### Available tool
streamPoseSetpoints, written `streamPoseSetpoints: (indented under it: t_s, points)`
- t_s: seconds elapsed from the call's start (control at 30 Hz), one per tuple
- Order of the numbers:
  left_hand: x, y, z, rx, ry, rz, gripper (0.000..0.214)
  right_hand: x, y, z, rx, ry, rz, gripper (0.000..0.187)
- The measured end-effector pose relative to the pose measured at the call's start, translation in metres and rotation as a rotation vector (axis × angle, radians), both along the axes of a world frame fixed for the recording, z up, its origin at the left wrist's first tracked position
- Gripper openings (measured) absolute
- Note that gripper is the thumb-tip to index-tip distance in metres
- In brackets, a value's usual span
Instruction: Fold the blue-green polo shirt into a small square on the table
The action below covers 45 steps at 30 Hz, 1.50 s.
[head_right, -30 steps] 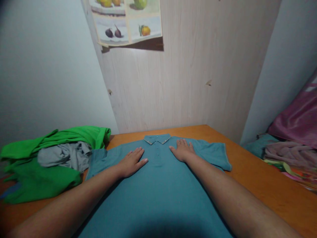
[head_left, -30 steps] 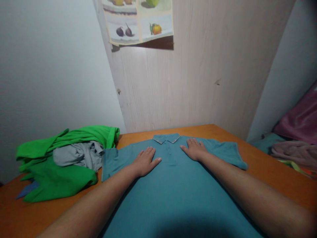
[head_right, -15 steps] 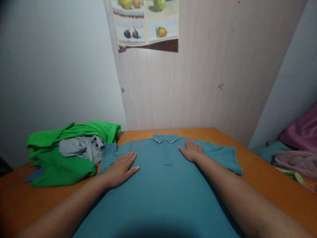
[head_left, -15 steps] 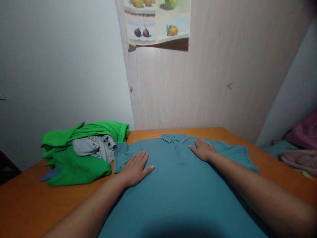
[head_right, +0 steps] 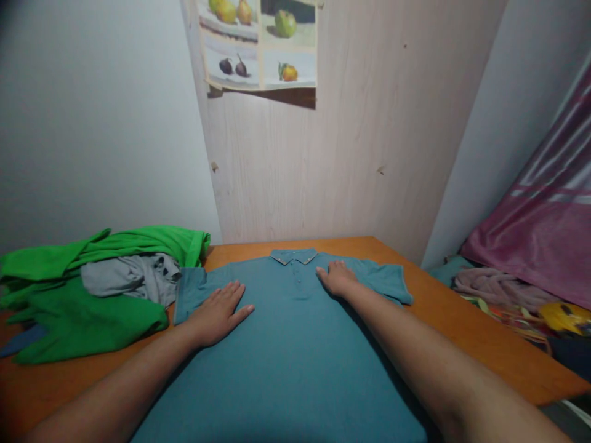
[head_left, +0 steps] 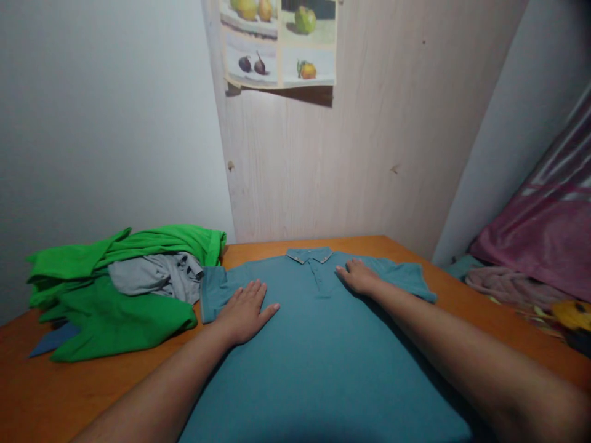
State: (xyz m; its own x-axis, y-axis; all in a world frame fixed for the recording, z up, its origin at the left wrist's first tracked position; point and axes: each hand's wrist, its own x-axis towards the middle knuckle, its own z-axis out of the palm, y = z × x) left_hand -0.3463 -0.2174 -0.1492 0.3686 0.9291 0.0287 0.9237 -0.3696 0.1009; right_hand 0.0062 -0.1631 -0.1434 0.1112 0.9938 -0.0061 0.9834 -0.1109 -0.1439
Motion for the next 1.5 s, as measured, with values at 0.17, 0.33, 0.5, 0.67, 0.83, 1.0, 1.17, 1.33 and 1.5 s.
streamPoseSetpoints:
  t_s: [0.17,0.33,0.5,0.67,0.83,1.0,1.17,1.33,1.5]
  points:
    - [-0.001,0.005,-0.004,0.015,0.016,-0.008,0.095,-0.008,-0.052,-0.012,-0.035,0.015,0.113,0.091]
    - [0.001,0.005,0.000,0.002,0.046,-0.010,0.096,0.006,-0.087,-0.014,-0.053,0.004,0.024,0.092]
    - [0.002,0.006,0.002,-0.009,0.044,-0.004,0.095,0.008,-0.095,-0.005,-0.051,0.004,-0.004,0.089]
    - [0.000,0.012,-0.001,-0.008,0.052,-0.009,0.095,0.004,-0.098,-0.001,-0.047,0.015,-0.004,0.090]
    - [0.000,0.013,-0.002,0.005,0.042,-0.012,0.094,0.006,-0.096,-0.004,-0.046,0.017,-0.002,0.090]
    - [0.001,0.009,0.002,0.005,0.027,-0.019,0.094,0.007,-0.094,-0.007,-0.044,0.013,-0.004,0.090]
    - [0.001,0.009,0.001,0.000,0.030,-0.018,0.094,0.006,-0.095,-0.005,-0.045,0.014,0.000,0.090]
    - [-0.002,0.011,-0.002,0.018,0.009,-0.023,0.094,0.006,-0.094,-0.006,-0.043,0.018,-0.011,0.089]
    - [-0.001,0.012,-0.004,0.015,0.004,-0.025,0.094,0.008,-0.093,-0.009,-0.042,0.009,-0.006,0.089]
